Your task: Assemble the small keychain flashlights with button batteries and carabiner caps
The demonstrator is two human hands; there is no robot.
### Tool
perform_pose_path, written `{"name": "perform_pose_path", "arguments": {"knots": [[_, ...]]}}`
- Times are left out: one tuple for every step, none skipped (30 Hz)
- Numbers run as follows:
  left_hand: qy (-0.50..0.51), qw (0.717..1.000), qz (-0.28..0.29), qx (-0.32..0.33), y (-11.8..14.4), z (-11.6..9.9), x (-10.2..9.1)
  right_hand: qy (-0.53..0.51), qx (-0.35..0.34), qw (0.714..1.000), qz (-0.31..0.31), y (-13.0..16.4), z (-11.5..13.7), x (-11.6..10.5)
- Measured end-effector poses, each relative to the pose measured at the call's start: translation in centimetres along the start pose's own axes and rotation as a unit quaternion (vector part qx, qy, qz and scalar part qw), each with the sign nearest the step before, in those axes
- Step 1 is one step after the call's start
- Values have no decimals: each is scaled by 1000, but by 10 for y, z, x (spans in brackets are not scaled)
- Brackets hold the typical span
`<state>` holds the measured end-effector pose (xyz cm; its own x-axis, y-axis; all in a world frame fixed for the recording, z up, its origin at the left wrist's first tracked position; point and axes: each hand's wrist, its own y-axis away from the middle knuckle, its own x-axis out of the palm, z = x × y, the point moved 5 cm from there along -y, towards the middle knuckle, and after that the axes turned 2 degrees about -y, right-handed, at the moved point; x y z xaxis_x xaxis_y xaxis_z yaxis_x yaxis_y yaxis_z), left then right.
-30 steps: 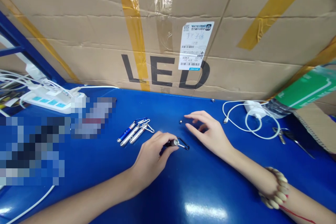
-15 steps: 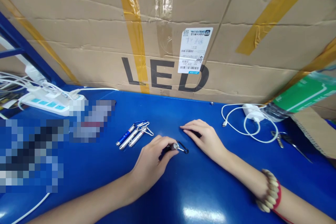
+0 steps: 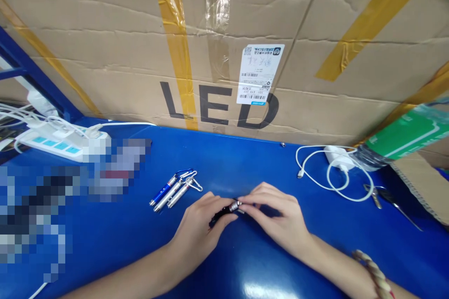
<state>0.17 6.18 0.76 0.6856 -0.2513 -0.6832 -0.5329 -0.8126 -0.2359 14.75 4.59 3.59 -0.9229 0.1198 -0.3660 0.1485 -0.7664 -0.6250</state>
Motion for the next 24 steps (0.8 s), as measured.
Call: {"name": "perform_pose_path", "arguments": {"knots": [[8, 1000, -2, 1, 0, 0, 0, -2, -8, 1000, 8, 1, 2, 1], [16, 1000, -2, 1, 0, 0, 0, -3, -16, 1000, 14, 1, 2, 1], [22, 1000, -2, 0, 1, 1, 1, -3, -25, 999, 20, 2, 3, 1], [28, 1000, -1, -4, 1, 2, 1, -3, -37, 999, 28, 2, 4, 1], [33, 999, 1, -9, 1, 3, 2, -2, -52, 998, 37, 2, 6, 2], [39, 999, 2, -17, 1, 4, 2, -2, -67, 997, 45, 3, 8, 2], [45, 999, 4, -23, 1, 5, 3, -1, -79, 996, 51, 3, 10, 2], [49, 998, 6, -28, 1, 6, 4, 0, -88, 995, 54, 3, 12, 3], [50, 998, 7, -33, 1, 6, 4, 1, -89, 995, 54, 3, 14, 2], [48, 998, 7, -37, 0, 7, 4, 3, -84, 995, 50, 3, 14, 2], [43, 998, 5, -43, 0, 7, 4, 6, -75, 996, 44, 1, 13, 0], [37, 998, 1, -51, 0, 7, 3, 16, -64, 997, 38, 0, 11, -2], [32, 998, -1, -62, 0, 7, 3, 35, -51, 998, 30, -3, 7, -6], [29, 997, -3, -72, 0, 7, 2, 63, -39, 997, 23, -6, 1, -10], [28, 996, -1, -80, 0, 7, 2, 109, -18, 994, 13, -10, -7, -17], [28, 996, 3, -87, 0, 7, 2, 167, 7, 986, 8, -14, -17, -24], [29, 995, 7, -91, 0, 7, 2, 230, 29, 973, 16, -17, -29, -31], [30, 995, 11, -94, 0, 6, 2, 301, 48, 952, 27, -21, -42, -38], [30, 995, 13, -97, 0, 6, 2, 373, 66, 924, 44, -23, -55, -46], [31, 995, 16, -99, 0, 5, 2, 398, 74, 913, 47, -26, -67, -55], [30, 994, 18, -99, 0, 5, 2, 413, 82, 906, 45, -27, -78, -63], [30, 994, 19, -100, 0, 4, 1, 429, 88, 898, 42, -28, -87, -71], [29, 995, 21, -99, 0, 4, 1, 445, 95, 890, 39, -28, -95, -79], [27, 995, 21, -95, 1, 3, 1, 458, 99, 883, 39, -28, -101, -84]]}}
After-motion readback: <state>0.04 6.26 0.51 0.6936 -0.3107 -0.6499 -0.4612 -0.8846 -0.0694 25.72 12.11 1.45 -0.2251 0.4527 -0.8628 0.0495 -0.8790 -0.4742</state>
